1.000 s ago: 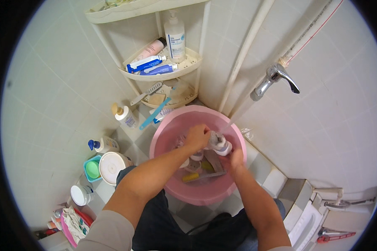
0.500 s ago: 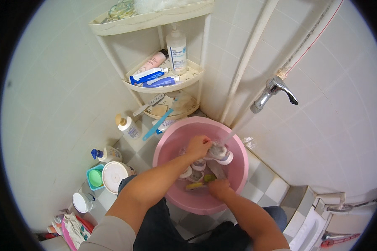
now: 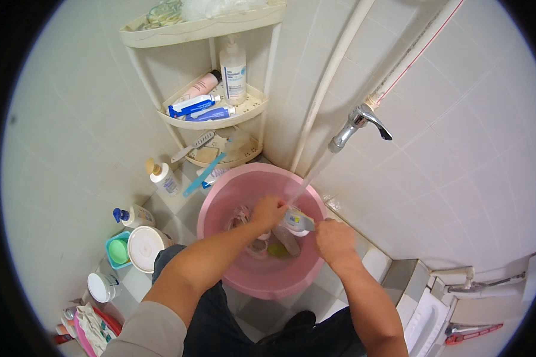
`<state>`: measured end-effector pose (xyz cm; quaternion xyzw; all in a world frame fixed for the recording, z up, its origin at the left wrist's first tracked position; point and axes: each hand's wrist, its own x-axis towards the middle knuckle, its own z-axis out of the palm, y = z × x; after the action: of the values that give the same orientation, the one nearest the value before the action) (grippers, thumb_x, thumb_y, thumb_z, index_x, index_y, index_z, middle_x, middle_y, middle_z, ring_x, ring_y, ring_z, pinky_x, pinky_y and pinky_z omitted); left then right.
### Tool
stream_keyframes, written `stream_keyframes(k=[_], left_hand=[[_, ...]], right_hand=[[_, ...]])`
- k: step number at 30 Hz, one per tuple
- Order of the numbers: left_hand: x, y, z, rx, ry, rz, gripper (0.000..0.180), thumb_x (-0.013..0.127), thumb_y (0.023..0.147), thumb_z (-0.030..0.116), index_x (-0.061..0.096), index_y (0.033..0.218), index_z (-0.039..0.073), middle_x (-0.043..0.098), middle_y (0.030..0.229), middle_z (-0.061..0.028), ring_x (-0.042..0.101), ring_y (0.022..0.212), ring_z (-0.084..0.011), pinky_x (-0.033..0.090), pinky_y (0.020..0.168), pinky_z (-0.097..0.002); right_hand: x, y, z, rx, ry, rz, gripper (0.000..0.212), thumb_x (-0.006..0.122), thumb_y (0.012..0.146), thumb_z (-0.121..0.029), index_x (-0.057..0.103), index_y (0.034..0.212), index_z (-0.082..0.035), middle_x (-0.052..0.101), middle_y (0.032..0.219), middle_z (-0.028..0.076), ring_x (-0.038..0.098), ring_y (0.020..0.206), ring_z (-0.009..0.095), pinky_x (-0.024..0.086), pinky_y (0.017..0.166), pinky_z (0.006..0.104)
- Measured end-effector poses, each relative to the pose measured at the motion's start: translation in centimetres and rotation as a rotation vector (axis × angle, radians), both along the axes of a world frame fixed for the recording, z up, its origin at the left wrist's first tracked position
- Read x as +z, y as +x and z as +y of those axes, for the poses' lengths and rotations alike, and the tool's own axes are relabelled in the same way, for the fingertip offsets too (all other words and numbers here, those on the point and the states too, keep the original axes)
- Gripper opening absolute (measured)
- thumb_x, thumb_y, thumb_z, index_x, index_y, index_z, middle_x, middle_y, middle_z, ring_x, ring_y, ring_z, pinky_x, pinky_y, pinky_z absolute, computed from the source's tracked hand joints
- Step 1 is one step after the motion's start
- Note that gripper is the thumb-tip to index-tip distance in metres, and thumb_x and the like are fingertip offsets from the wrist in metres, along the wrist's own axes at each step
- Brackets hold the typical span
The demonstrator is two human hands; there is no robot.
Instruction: The person washes a pair of children's shoes by hand in a pink basin under running water. They scrub the shoes with a brush, rinse them, and place them on the floor before repeating the process with another pair.
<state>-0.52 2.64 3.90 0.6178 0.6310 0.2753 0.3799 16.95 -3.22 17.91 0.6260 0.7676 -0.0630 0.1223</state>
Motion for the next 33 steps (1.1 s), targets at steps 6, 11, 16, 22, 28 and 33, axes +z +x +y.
stream_keyframes(k=[6,11,16,22,28,33], left_hand=[[0.6,0.1,-1.7,-0.057,0.166,0.100,0.027,0.062,0.088,0.029,0.074,0.093,0.004,0.071,0.090,-0.0176,0.069,0.082,-0.0335,0.053,0.074,-0.0438],[1.8,-1.0,-1.5,-0.027,0.085,-0.086,0.031,0.060,0.091,0.032,0.071,0.095,0.003,0.070,0.089,-0.0180,0.069,0.084,-0.0330,0.052,0.076,-0.0445],[-2.0,-1.6,-1.7,0.529,0.116,-0.051,0.041,0.058,0.093,0.038,0.064,0.114,0.003,0.066,0.112,-0.0213,0.062,0.103,-0.0385,0.049,0.089,-0.0473],[-2.4,-1.7,-1.4,0.378,-0.738,-1.016,0.065,0.047,0.097,0.059,0.047,0.138,0.008,0.054,0.135,-0.0147,0.053,0.121,-0.0329,0.046,0.097,-0.0486],[0.5,-0.7,-2.3,0.413,-0.657,-0.840,0.078,0.041,0.094,0.069,0.040,0.147,0.012,0.053,0.136,-0.0126,0.056,0.117,-0.0296,0.048,0.094,-0.0471],[3.4,1.1,-3.3,0.425,-0.839,-0.789,0.084,0.033,0.094,0.073,0.039,0.148,0.010,0.049,0.141,-0.0170,0.051,0.123,-0.0349,0.045,0.097,-0.0524]], right_hand=[[-5.9,-3.2,1.4,-0.109,-0.166,0.179,0.021,0.061,0.086,-0.018,0.073,0.096,-0.004,0.071,0.098,0.021,0.071,0.092,0.036,0.057,0.080,0.0444],[-12.4,-2.3,1.9,-0.471,-0.159,0.867,0.021,0.063,0.089,-0.022,0.065,0.080,-0.003,0.066,0.076,0.014,0.065,0.065,0.025,0.051,0.054,0.0374],[-8.1,-3.7,2.9,-1.107,-0.882,1.396,0.028,0.056,0.096,-0.023,0.049,0.071,-0.010,0.042,0.060,-0.002,0.034,0.046,0.007,0.027,0.034,0.0243],[-8.5,-1.8,3.0,-1.166,-1.092,1.519,0.016,0.052,0.097,-0.017,0.055,0.087,-0.005,0.051,0.063,0.002,0.043,0.045,0.009,0.033,0.036,0.0252],[-9.1,0.7,1.5,-0.016,-0.136,0.561,0.015,0.056,0.093,-0.019,0.065,0.096,-0.007,0.060,0.073,0.008,0.053,0.051,0.014,0.043,0.043,0.0316],[-10.6,-1.7,2.5,-0.538,-0.151,0.912,0.012,0.055,0.086,-0.010,0.065,0.084,-0.002,0.063,0.067,0.012,0.056,0.049,0.018,0.041,0.039,0.0322]])
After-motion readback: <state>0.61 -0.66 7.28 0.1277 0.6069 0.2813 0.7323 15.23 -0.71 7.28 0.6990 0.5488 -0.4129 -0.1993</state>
